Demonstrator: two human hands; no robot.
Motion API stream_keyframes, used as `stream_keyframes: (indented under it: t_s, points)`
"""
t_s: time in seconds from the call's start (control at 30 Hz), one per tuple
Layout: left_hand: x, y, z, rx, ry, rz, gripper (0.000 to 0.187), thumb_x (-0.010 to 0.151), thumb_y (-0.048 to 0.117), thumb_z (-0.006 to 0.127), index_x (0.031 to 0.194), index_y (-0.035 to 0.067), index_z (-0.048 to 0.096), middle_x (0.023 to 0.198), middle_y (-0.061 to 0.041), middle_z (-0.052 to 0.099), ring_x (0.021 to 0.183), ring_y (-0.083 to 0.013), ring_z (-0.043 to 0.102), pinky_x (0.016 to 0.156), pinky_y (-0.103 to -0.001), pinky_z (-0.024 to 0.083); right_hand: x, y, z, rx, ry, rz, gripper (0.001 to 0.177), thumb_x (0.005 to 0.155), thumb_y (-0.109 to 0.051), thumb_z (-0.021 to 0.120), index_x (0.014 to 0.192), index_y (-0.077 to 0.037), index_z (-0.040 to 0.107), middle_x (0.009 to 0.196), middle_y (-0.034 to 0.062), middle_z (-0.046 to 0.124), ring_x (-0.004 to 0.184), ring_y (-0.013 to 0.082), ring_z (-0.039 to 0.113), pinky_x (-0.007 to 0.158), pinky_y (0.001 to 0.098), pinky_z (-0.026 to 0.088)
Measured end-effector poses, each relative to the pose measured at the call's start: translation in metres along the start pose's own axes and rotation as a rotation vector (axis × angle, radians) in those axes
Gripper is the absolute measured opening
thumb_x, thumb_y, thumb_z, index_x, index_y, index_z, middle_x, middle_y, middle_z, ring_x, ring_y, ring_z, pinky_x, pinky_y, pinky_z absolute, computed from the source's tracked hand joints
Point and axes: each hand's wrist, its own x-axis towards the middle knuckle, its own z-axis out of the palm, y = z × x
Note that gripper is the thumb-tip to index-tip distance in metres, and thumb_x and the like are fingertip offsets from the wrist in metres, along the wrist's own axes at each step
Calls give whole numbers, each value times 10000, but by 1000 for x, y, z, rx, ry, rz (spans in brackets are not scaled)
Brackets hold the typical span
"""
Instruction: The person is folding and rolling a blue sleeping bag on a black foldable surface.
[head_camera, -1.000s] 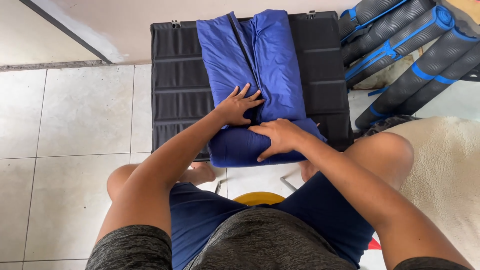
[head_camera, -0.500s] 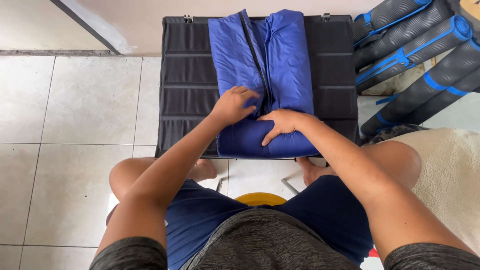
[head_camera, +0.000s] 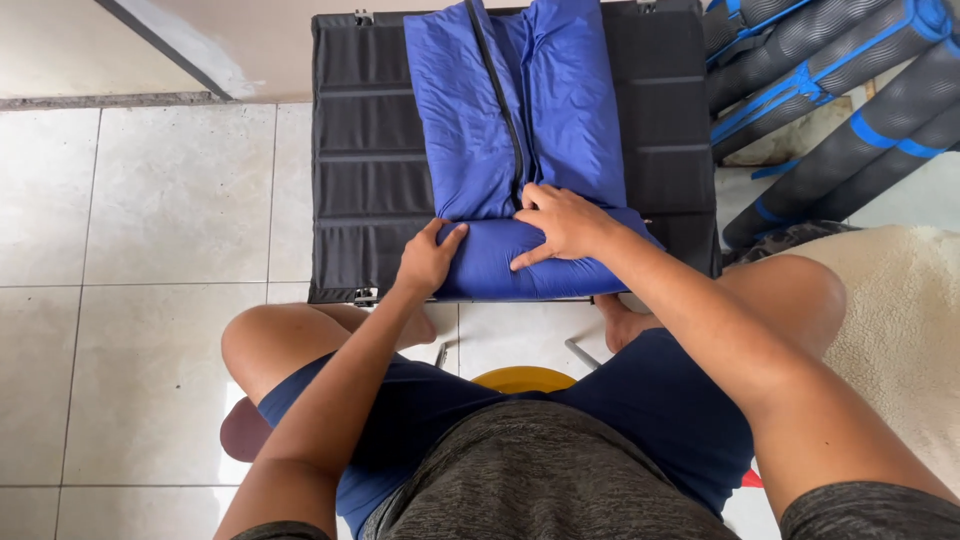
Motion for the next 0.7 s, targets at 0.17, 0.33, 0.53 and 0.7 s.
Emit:
stream_keyframes:
  t_s: [0.17, 0.33, 0.53, 0.7]
  points:
    - [17, 0, 4, -5, -102, -102, 620, 928, 750, 561, 1266, 255, 720, 1279, -142, 724, 1265, -335, 649, 1057, -469, 525, -29, -36, 23, -383, 420, -131, 677, 948, -579, 560, 1468, -145, 544, 1162, 140, 580, 1115, 373, 661, 905, 528, 496]
    - [14, 2, 13, 58, -146, -92, 664, 923, 737, 557, 1266, 195, 728, 1285, -167, 720, 1280, -351, 643, 1060, -478, 523, -39, -52, 34, -389, 95, 55, 1341, 609, -737, 814, 1646, -104, 246, 1332, 223, 528, 1310, 429, 527, 1066, 632, 362]
    - [-7, 78, -36, 523, -9, 343, 387, 999, 490, 602, 1334, 299, 634, 1326, -60, 603, 1294, -313, 591, 1063, -485, 494, -36, -42, 33, -308, 87, 55, 1193, 615, -619, 790, 1609, -148, 327, 1223, 165, 599, 1168, 375, 623, 996, 526, 406]
    - [53, 91, -14, 781, -71, 711, 630, 1034, 189, 621, 1598, 390, 423, 1663, 31, 345, 1478, -297, 393, 1149, -511, 401, -37, -40, 29, -293, 137, 19, 1075, 610, -601, 797, 1528, -156, 460, 1162, 130, 648, 1109, 328, 662, 988, 483, 422]
